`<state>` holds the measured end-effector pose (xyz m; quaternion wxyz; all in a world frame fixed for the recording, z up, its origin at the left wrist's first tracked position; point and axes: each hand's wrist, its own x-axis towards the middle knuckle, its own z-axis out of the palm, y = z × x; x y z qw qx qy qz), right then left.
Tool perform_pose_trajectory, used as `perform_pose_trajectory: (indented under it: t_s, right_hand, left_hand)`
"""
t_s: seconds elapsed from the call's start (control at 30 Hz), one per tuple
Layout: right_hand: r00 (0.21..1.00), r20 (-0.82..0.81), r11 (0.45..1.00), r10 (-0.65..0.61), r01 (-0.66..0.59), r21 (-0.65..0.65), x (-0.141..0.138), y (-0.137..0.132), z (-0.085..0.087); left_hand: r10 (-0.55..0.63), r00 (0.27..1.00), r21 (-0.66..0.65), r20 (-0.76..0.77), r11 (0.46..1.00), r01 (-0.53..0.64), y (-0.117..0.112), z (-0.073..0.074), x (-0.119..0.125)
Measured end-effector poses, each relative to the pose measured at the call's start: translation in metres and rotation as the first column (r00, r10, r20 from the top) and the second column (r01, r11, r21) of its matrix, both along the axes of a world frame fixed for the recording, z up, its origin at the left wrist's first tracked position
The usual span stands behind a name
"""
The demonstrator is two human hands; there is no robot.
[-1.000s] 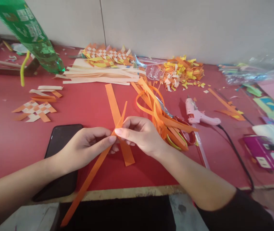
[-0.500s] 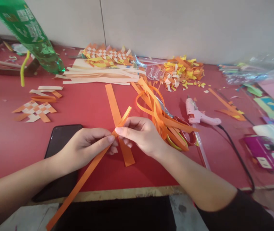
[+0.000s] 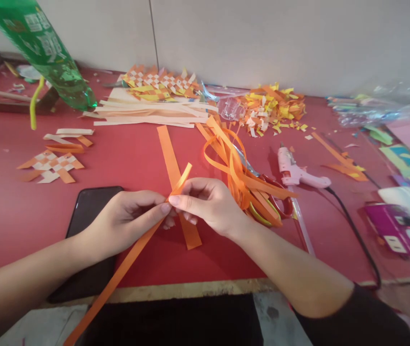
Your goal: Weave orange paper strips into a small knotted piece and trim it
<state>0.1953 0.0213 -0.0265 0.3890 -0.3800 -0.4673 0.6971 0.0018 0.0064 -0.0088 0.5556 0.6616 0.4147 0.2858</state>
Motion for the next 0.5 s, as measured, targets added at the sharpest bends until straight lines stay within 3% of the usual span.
perform_pose_trajectory:
  t_s: [0.17,0.5]
  right_hand:
    - [0.997,0.029,0.997,-0.070,0.071,-0.011,0.0012,-0.0001,0.0017]
    - [0.998,0.050,0.998,0.048,-0.049,0.030,0.0015,-0.0005,0.0026]
  left_hand:
    - [0.011,1.000,-0.037,-0.001,0.999,-0.011,-0.0004,-0.0005,-0.0011]
    - [-0.063,0.998,-0.042,0.027,0.997,0.064,-0.0003,0.0014,-0.0009]
